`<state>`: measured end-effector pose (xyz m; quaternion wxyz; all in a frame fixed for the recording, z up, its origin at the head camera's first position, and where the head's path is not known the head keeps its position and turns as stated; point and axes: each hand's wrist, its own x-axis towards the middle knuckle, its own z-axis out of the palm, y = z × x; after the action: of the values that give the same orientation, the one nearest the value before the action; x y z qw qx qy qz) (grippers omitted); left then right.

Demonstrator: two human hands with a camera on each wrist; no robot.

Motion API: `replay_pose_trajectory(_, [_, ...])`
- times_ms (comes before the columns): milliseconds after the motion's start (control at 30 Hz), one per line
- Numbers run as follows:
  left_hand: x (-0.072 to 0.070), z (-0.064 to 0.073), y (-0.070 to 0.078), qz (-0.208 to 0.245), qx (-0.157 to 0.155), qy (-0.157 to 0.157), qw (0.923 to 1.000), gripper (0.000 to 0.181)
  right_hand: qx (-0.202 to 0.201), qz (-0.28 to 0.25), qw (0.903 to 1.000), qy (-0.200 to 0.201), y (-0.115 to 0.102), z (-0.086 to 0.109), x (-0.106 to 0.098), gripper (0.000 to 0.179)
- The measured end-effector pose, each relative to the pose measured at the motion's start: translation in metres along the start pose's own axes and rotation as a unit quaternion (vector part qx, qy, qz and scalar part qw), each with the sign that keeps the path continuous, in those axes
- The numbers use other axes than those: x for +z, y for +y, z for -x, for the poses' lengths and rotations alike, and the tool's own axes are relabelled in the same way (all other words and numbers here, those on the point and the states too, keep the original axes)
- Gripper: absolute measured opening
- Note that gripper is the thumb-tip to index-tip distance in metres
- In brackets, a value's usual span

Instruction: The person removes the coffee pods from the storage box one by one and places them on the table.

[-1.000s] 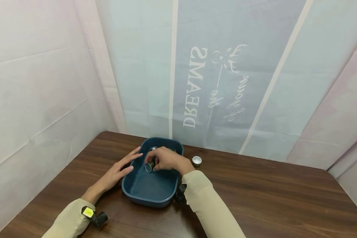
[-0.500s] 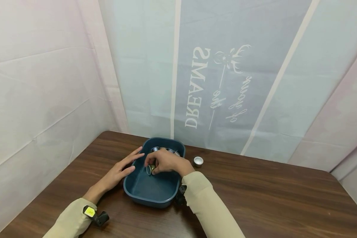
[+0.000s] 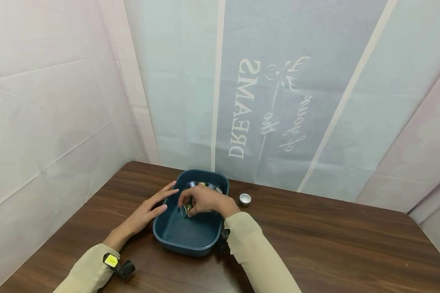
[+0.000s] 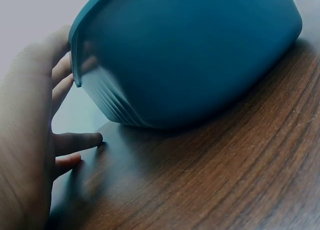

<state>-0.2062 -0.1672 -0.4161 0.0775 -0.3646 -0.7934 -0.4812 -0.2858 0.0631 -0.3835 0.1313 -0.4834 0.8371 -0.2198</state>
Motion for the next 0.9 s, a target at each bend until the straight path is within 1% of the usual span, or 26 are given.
replay_pose_trajectory(100, [0.001,0.000,-0.005,0.007,-0.007,0.000,1.0000,0.044,0.000,-0.001,1.0000,0.001,0.000,0.000,0.000,0.028])
replay_pose_trajectory(267, [0.005,0.002,-0.029,-0.002,-0.005,0.002,1.0000,0.047,0.001,0.007,1.0000,0.003,0.000,0.000,0.000,0.028])
replay_pose_trajectory(367, [0.005,0.002,-0.037,-0.008,-0.004,0.001,1.0000,0.048,0.001,0.012,0.9999,0.003,0.000,0.000,0.001,0.028])
replay_pose_trajectory(533, [0.005,0.003,-0.039,-0.002,-0.004,-0.003,1.0000,0.047,0.005,0.013,0.9999,-0.001,-0.002,0.000,0.001,0.027])
replay_pose_trajectory(633, [0.005,0.004,-0.038,-0.002,-0.005,-0.006,1.0000,0.047,0.004,0.016,0.9999,0.002,-0.005,0.001,-0.002,0.027])
replay_pose_trajectory(733, [0.005,0.004,-0.038,-0.002,-0.007,-0.006,1.0000,0.047,-0.008,0.013,0.9998,0.016,-0.008,0.003,-0.008,0.028])
replay_pose_trajectory(900, [0.004,0.003,-0.039,-0.007,-0.007,-0.006,0.9999,0.046,-0.031,-0.002,0.9983,0.050,-0.007,0.009,-0.018,0.029])
